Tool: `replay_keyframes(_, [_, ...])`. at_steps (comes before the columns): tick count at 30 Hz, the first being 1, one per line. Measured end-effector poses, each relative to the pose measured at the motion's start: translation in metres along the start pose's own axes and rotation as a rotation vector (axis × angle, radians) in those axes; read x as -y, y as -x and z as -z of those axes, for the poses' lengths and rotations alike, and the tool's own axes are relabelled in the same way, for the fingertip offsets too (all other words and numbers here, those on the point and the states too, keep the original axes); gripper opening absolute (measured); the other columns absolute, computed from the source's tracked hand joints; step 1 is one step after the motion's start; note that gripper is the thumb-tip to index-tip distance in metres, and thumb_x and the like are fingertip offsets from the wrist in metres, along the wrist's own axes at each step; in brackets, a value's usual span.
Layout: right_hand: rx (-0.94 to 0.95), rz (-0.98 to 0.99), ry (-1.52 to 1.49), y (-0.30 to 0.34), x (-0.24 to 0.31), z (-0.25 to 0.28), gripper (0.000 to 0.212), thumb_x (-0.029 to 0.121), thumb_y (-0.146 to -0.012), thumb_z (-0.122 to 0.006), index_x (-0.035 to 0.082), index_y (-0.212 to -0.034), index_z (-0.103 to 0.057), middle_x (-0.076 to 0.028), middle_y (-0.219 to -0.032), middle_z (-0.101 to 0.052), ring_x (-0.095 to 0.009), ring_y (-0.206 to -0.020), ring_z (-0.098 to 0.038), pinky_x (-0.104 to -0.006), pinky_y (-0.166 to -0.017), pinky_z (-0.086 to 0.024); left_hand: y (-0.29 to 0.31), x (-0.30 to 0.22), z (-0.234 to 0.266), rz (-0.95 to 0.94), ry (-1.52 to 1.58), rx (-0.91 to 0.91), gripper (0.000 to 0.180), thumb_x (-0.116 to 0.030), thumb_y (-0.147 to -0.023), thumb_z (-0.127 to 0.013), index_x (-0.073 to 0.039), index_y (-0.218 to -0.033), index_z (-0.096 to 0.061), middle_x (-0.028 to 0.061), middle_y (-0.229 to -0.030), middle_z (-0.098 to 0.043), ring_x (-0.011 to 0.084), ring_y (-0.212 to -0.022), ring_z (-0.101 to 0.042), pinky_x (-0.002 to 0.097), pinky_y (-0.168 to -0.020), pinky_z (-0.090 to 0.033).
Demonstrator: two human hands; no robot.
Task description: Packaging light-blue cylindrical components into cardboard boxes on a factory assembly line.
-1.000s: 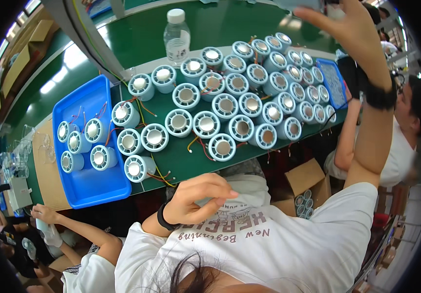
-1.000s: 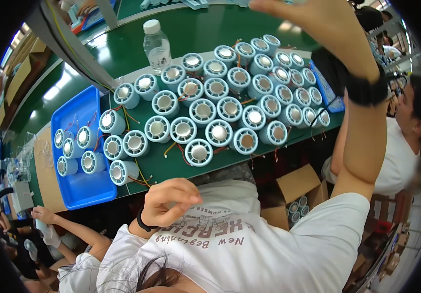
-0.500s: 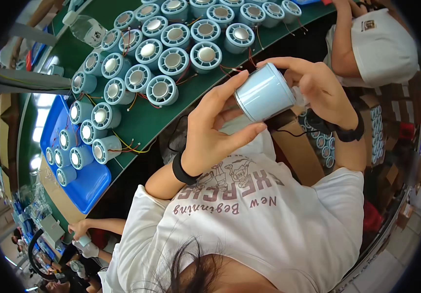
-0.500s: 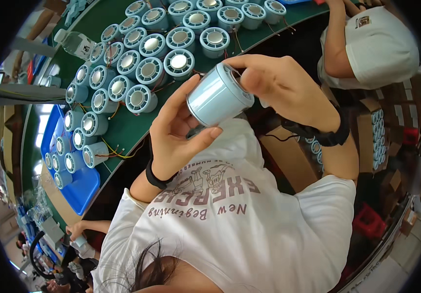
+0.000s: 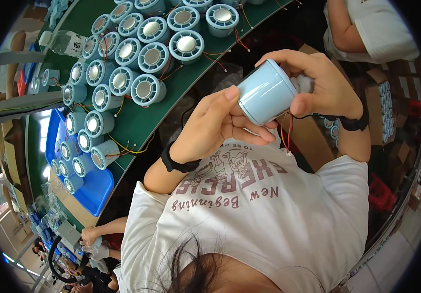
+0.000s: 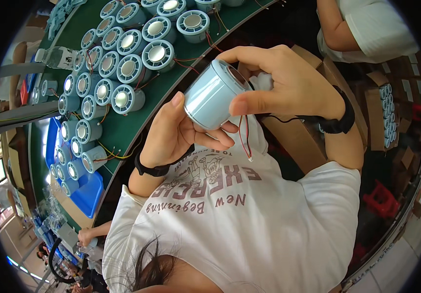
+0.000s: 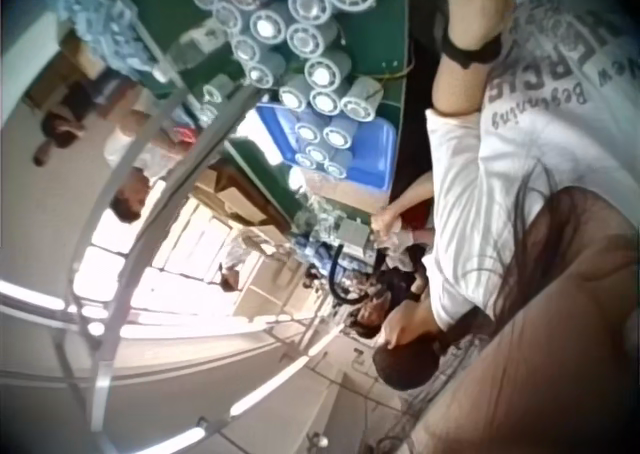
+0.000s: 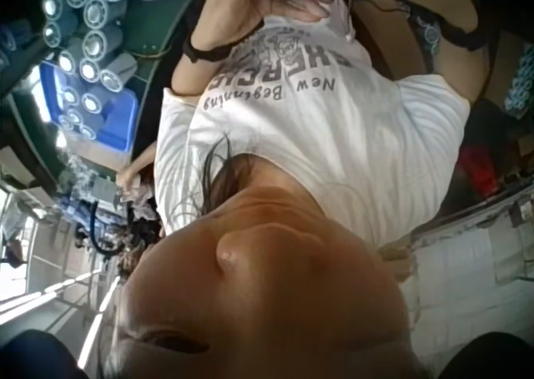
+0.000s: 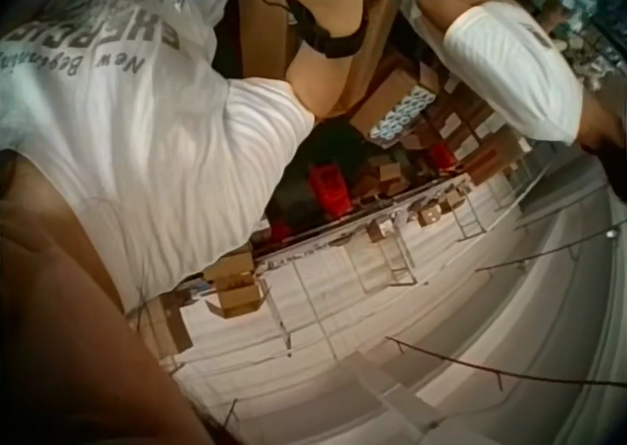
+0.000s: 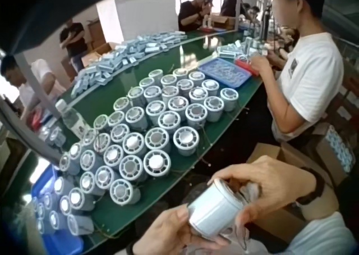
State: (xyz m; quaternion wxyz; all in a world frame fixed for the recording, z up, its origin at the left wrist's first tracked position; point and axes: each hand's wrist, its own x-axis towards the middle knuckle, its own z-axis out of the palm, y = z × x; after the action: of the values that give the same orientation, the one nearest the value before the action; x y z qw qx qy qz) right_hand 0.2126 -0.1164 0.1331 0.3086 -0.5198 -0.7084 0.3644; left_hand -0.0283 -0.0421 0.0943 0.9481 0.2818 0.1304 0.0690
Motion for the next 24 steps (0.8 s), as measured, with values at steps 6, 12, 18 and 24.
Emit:
replay_keyframes(6, [-0.096,-0.285,-0.104,0.045,-0.012,0.018,0.081,0.064,-0.079,-0.067,-0.003,-0.123,-0.055,-0.009,-0.092,-0.067,-0.016,-0.077,-0.065,-0.0268,-0.069,-0.052,-0.020,0.009,-0.004,0.008,-0.200,-0.036,0.053,-0.031,-0.104,-0.044,0.007,-0.140,-0.037,0.0261,-0.115,-0.062,0.0335,-0.098,-0.069,0.0399,-0.086,-0.058])
replay_keyframes(12, [-0.424,-0.732,0.059,0.151,-0.083,0.029,0.069,0.051,-0.080,-0.072,-0.004,-0.119,-0.055,-0.006,-0.083,-0.065,-0.013,-0.065,-0.061,-0.0253,-0.057,-0.049,-0.036,0.012,0.007,-0.109,-0.468,-0.184,0.053,-0.029,-0.103,-0.042,0.006,-0.142,-0.036,0.0259,-0.117,-0.061,0.0332,-0.101,-0.067,0.0405,-0.087,-0.056])
replay_keyframes(18, [-0.341,-1.256,0.011,0.237,-0.167,-0.002,0.055,0.048,-0.076,-0.075,-0.003,-0.085,-0.061,-0.006,-0.065,-0.061,-0.014,-0.052,-0.053,-0.0314,-0.045,-0.040,-0.048,0.018,0.018,-0.149,-0.524,-0.214,0.048,-0.024,-0.103,-0.041,0.006,-0.140,-0.038,0.0241,-0.116,-0.062,0.0318,-0.100,-0.067,0.0398,-0.088,-0.056])
replay_keyframes(24, [-0.021,-1.507,0.018,0.257,-0.248,-0.036,0.057,0.052,-0.074,-0.075,-0.004,-0.084,-0.065,-0.011,-0.068,-0.064,-0.020,-0.054,-0.058,-0.0316,-0.052,-0.048,-0.049,0.023,0.016,-0.159,-0.553,-0.211,0.041,-0.019,-0.103,-0.043,0.006,-0.136,-0.043,0.0215,-0.114,-0.063,0.0306,-0.102,-0.067,0.0392,-0.089,-0.056])
